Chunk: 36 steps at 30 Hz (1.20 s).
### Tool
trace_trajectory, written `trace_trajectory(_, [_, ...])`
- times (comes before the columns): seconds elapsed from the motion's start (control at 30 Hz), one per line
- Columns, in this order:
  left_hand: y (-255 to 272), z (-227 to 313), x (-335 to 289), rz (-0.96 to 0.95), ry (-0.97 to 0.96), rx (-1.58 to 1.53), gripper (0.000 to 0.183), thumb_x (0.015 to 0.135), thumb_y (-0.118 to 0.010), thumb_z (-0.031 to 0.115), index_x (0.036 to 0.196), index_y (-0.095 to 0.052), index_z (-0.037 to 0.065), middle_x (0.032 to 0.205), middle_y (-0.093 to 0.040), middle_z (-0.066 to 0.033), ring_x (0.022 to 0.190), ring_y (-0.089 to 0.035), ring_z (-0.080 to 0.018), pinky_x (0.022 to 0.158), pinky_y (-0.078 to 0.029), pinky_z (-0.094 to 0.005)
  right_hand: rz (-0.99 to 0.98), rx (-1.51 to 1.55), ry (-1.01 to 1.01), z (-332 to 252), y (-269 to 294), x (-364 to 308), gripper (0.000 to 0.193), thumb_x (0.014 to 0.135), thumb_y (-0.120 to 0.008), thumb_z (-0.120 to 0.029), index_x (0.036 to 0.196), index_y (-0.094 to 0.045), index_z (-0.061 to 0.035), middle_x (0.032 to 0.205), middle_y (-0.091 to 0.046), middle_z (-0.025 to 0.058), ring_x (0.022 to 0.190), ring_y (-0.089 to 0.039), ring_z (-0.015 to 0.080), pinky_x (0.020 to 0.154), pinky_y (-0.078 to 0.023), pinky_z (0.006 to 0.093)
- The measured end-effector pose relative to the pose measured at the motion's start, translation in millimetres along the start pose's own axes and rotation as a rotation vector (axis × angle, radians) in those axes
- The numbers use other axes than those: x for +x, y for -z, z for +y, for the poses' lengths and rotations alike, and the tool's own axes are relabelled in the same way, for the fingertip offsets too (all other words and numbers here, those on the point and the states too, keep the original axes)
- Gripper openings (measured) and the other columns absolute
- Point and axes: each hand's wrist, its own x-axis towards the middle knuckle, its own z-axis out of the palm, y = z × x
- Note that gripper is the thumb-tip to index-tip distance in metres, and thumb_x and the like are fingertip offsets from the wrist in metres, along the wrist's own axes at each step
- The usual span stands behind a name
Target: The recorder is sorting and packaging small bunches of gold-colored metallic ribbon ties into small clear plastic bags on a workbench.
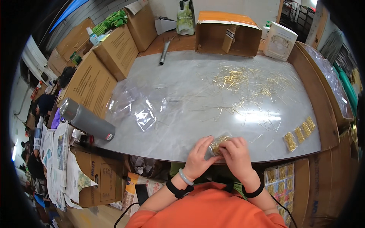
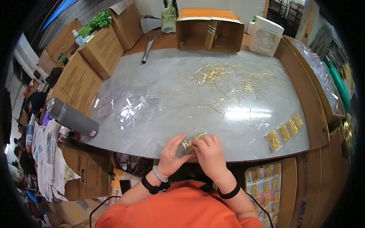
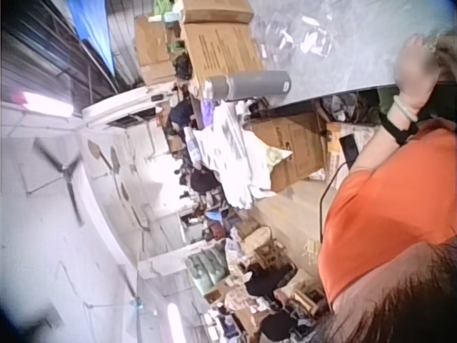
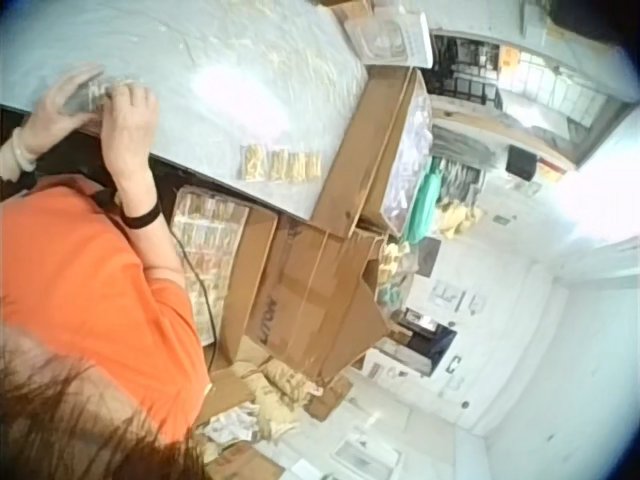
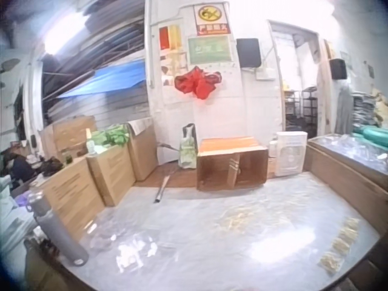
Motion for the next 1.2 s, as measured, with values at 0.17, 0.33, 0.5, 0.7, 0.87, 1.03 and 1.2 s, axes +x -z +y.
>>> trace_trajectory(0.17, [4.2,2.5,4.1,-0.096,-0.010,-0.080,0.075,0.079,-0.082,0.009,0.146,-0.048,0.001,0.144,-0.054,-0.0187,0.132,-0.054,-0.0363,0.108,-0.048,-0.0414,0.015,-0.055,0.047,-1.3,-6.5,1.8,0.022,0.080,-0.073,-0.004,0.100,-0.067,-0.0085,0.098,-0.065,0.0079,0.094,-0.059,0.0303,0.083,-0.048,0.0423])
trace_trajectory(0.33, [3.7,-6.8,5.3,-0.154,0.025,-0.250,0.094,0.080,-0.079,0.002,0.158,-0.027,0.004,0.155,-0.044,-0.0173,0.134,-0.054,-0.0344,0.108,-0.049,-0.0401,0.024,0.081,-0.011,-3.4,3.5,17.8,0.020,0.077,-0.074,-0.005,0.097,-0.068,-0.0069,0.098,-0.065,0.0089,0.093,-0.059,0.0317,0.082,-0.049,0.0423])
trace_trajectory(0.5, [2.4,-9.2,6.0,-0.107,-0.005,-0.283,0.111,0.078,-0.080,0.000,0.163,-0.009,0.007,0.162,-0.033,-0.0180,0.132,-0.056,-0.0334,0.104,-0.052,-0.0405,-0.020,0.030,-0.002,-15.1,-20.5,33.9,0.034,0.074,-0.077,-0.005,0.107,-0.066,-0.0056,0.099,-0.066,0.0103,0.096,-0.059,0.0316,0.087,-0.048,0.0421])
trace_trajectory(0.7, [-0.7,-11.1,4.1,-0.057,-0.009,-0.335,0.118,0.077,-0.081,-0.002,0.163,-0.001,0.006,0.163,-0.028,-0.0207,0.129,-0.058,-0.0345,0.102,-0.053,-0.0410,-0.054,-0.071,0.025,-22.7,-25.8,32.0,0.043,0.074,-0.074,-0.001,0.115,-0.063,-0.0086,0.097,-0.066,0.0050,0.096,-0.059,0.0291,0.085,-0.043,0.0419])
trace_trajectory(0.87, [0.2,-9.5,6.6,-0.058,-0.038,-0.325,0.121,0.076,-0.081,-0.003,0.162,0.004,0.006,0.165,-0.024,-0.0210,0.129,-0.057,-0.0341,0.103,-0.053,-0.0410,-0.067,-0.151,0.080,-25.7,-24.4,31.7,0.041,0.074,-0.071,-0.002,0.114,-0.063,-0.0090,0.091,-0.064,0.0050,0.092,-0.059,0.0281,0.084,-0.043,0.0416])
trace_trajectory(1.03, [-0.4,-10.7,4.2,-0.073,-0.017,-0.326,0.119,0.078,-0.080,-0.001,0.163,0.003,0.005,0.166,-0.022,-0.0213,0.135,-0.053,-0.0349,0.105,-0.050,-0.0422,0.036,-0.009,-0.004,-21.3,-29.0,31.0,0.029,0.079,-0.070,0.001,0.106,-0.068,-0.0072,0.092,-0.067,0.0062,0.091,-0.061,0.0273,0.084,-0.045,0.0395])
trace_trajectory(1.2, [3.2,-4.8,6.9,-0.144,0.042,-0.266,0.117,0.080,-0.083,0.005,0.164,-0.001,0.008,0.161,-0.033,-0.0245,0.136,-0.054,-0.0356,0.110,-0.045,-0.0422,0.253,0.253,-0.292,1.7,-20.4,16.6,0.014,0.086,-0.071,0.002,0.099,-0.069,-0.0035,0.096,-0.069,0.0084,0.095,-0.062,0.0263,0.082,-0.049,0.0364])
